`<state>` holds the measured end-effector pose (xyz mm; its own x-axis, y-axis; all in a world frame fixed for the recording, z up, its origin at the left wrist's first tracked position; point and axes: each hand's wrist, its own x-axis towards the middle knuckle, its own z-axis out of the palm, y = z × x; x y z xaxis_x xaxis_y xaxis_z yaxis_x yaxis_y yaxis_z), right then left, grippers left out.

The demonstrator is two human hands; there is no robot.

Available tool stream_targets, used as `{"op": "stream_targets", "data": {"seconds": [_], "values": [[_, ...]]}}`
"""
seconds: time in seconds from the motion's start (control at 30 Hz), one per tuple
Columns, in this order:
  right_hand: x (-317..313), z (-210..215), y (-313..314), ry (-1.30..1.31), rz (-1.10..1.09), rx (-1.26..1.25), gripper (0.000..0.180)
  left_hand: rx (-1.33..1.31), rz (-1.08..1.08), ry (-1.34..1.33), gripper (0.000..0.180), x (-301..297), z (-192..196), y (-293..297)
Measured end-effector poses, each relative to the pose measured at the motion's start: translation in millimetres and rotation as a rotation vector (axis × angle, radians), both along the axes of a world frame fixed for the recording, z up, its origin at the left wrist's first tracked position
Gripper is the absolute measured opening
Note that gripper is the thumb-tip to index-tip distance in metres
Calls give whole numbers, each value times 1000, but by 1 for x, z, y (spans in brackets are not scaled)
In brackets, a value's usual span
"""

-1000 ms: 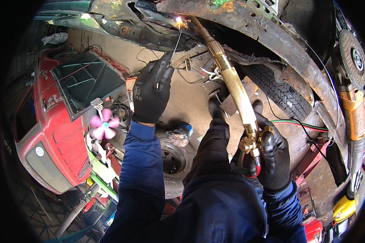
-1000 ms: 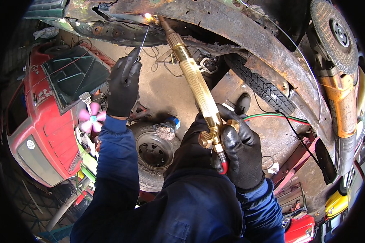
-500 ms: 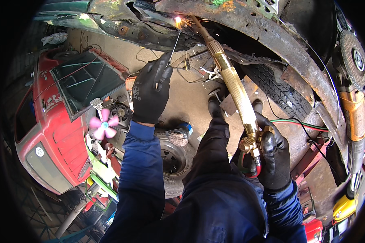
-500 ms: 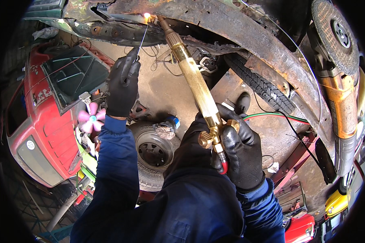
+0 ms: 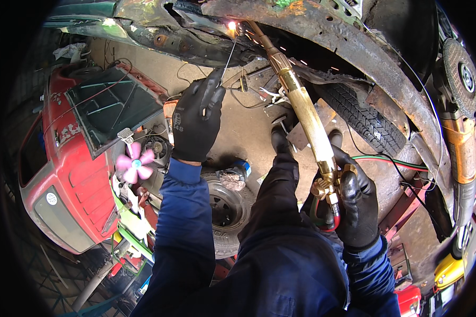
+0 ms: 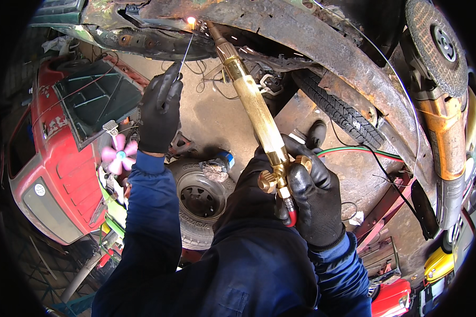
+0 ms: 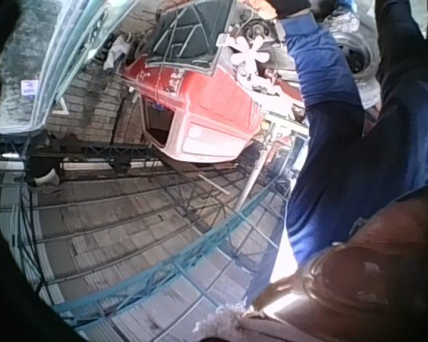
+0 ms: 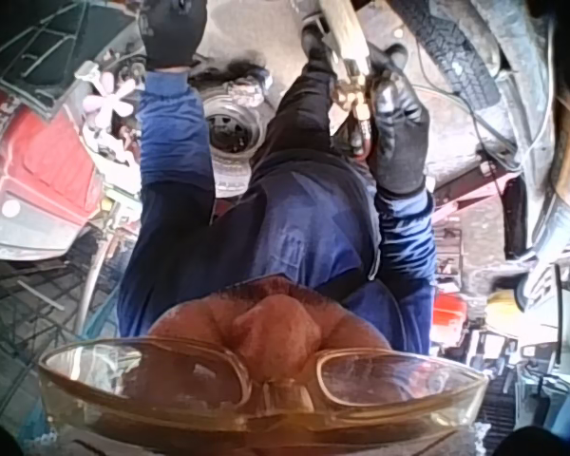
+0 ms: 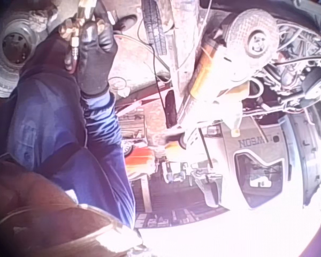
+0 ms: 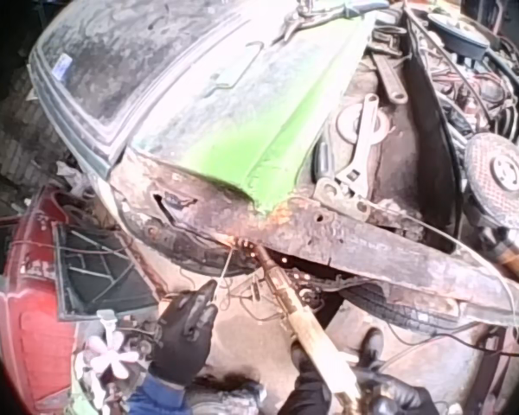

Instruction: The person welds the front frame of a green car using a welding torch and filler rod, then uses pliers to remove a metal piece from the welded area. The person continues to weld and adjust the frame throughout the clip.

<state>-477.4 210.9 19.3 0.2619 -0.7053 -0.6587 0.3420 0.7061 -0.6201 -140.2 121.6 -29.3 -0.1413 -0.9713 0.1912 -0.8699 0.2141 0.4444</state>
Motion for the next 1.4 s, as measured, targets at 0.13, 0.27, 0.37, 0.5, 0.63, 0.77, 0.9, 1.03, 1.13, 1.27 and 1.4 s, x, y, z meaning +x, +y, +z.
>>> {"op": "stream_targets", "data": {"seconds": [0.13, 0.27, 0.37, 0.5, 0.63, 0.77, 0.9, 1.03, 1.13, 1.27, 1.4], "values": [[-1, 2, -1, 22, 7, -12, 61, -6, -18, -58, 31, 3, -2, 1], [0, 1, -1, 5, 1, -6, 60, 29, 0, -11, 30, 5, -3, 1], [1, 0, 0, -1, -14, 4, 60, -32, -60, -88, 31, 5, -3, 0], [0, 0, 1, -11, -12, 9, 60, -34, -1, 1, 33, 2, -3, 0], [0, 0, 1, 1, 5, 2, 61, -96, -52, -65, 32, 3, -5, -2], [-1, 0, 0, 6, 8, 16, 64, -53, 1, -22, 31, 3, -6, 0], [-3, 2, -1, 37, 64, 25, 82, 16, 16, -23, 27, 3, -4, 2], [-1, 4, -1, 33, 26, 13, 68, -36, 12, -19, 30, 1, -5, 0], [1, 4, -1, 20, 3, 16, 61, -69, -7, -11, 32, 2, -7, -1], [1, 3, 0, -9, -3, 9, 62, -83, -11, 1, 32, 2, -7, -2], [-1, 1, 0, 4, 19, 14, 70, -69, 3, 3, 33, 0, -6, -3]]}}
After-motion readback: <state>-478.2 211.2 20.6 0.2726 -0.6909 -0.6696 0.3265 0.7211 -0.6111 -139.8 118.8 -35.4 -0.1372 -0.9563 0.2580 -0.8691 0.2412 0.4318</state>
